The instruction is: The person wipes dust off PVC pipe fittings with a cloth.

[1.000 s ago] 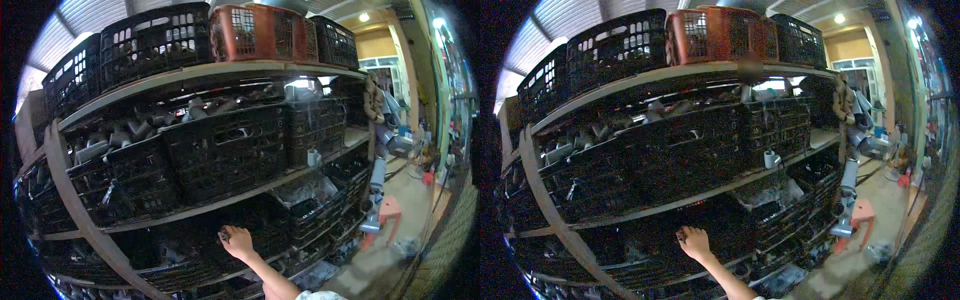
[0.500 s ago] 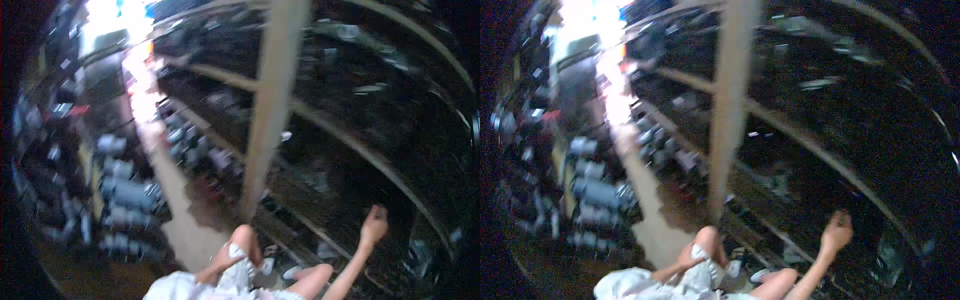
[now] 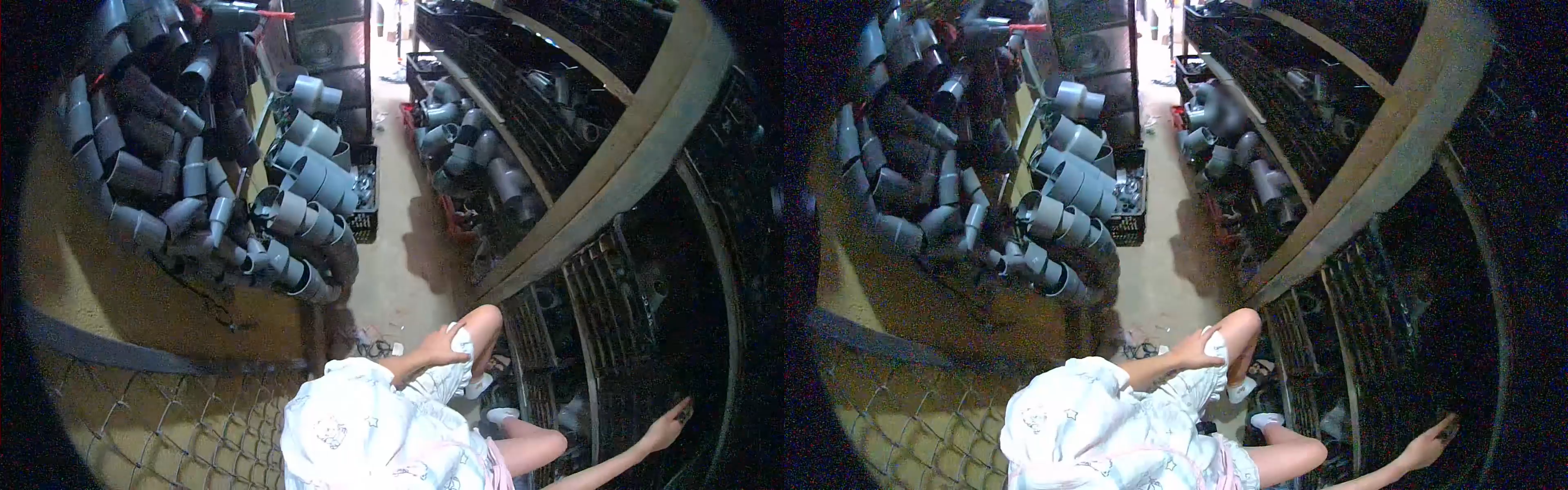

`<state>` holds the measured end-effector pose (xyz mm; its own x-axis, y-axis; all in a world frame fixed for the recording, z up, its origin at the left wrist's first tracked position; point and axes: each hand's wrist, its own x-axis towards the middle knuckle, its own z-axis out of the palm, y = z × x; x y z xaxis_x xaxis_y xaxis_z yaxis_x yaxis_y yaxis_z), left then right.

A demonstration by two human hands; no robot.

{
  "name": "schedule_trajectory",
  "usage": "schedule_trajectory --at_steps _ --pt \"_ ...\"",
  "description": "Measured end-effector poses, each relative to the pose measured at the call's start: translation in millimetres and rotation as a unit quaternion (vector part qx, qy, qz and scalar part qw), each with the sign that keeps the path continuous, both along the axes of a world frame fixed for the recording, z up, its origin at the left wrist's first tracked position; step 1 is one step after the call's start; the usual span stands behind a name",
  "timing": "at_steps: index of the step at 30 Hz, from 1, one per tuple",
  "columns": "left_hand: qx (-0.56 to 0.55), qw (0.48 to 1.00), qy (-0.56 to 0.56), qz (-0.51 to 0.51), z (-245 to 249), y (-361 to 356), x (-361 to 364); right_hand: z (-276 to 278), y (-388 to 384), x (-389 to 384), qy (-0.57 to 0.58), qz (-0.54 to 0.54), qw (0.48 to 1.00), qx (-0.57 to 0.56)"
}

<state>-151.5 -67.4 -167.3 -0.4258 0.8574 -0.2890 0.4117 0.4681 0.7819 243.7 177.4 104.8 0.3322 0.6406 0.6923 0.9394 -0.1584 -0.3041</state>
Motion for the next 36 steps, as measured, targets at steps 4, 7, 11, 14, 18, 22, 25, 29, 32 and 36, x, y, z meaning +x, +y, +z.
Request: schedule_trajectory --at_steps 4,7,11,14,18,22,25,29,32,36 --pt "-0.019 1.0 -0.003 -0.001 4.6 -0.9 -2.0 -2.6 10.0 12.2 0.0 -0.021 1.0 -0.022" --pt "-0.001 1.0 -0.004 0.015 8.1 -2.4 -1.4 7.3 -4.9 -4.6 0.021 -0.007 0.999 -0.038" --pt "0.07 0.935 -0.323 0.129 1.4 -23.3 -25.5 31.2 -31.0 -39.5 0.033 -0.019 0.997 -0.07" --pt "0.015 0.947 -0.279 0.16 -54.7 -76.4 -62.5 27.9 -32.3 -40.7 0.022 0.016 0.999 -0.04" --pt "-0.111 0.936 -0.215 0.257 5.0 -179.6 -101.8 13.4 6.4 -1.9 0.019 0.033 0.999 -0.016" --pt "-0.14 0.938 -0.088 0.306 97.3 -255.1 -96.3 18.6 0.2 -9.5 -0.016 0.009 0.999 -0.031" --pt "-0.057 0.933 -0.007 0.356 155.3 -282.5 -80.3 36.0 -58.3 -80.3 -0.086 0.135 0.985 0.072" --pt "-0.077 0.92 -0.059 0.381 179.6 -293.1 -81.1 32.0 -53.3 -78.9 -0.123 0.113 0.982 0.086" --pt "-0.117 0.927 -0.056 0.352 166.0 -286.5 -88.4 30.7 -51.8 -76.7 -0.12 0.099 0.981 0.113" --pt "-0.129 0.941 -0.07 0.304 148.8 -272.2 -89.8 31.5 -43.8 -68.8 -0.102 0.098 0.987 0.073"
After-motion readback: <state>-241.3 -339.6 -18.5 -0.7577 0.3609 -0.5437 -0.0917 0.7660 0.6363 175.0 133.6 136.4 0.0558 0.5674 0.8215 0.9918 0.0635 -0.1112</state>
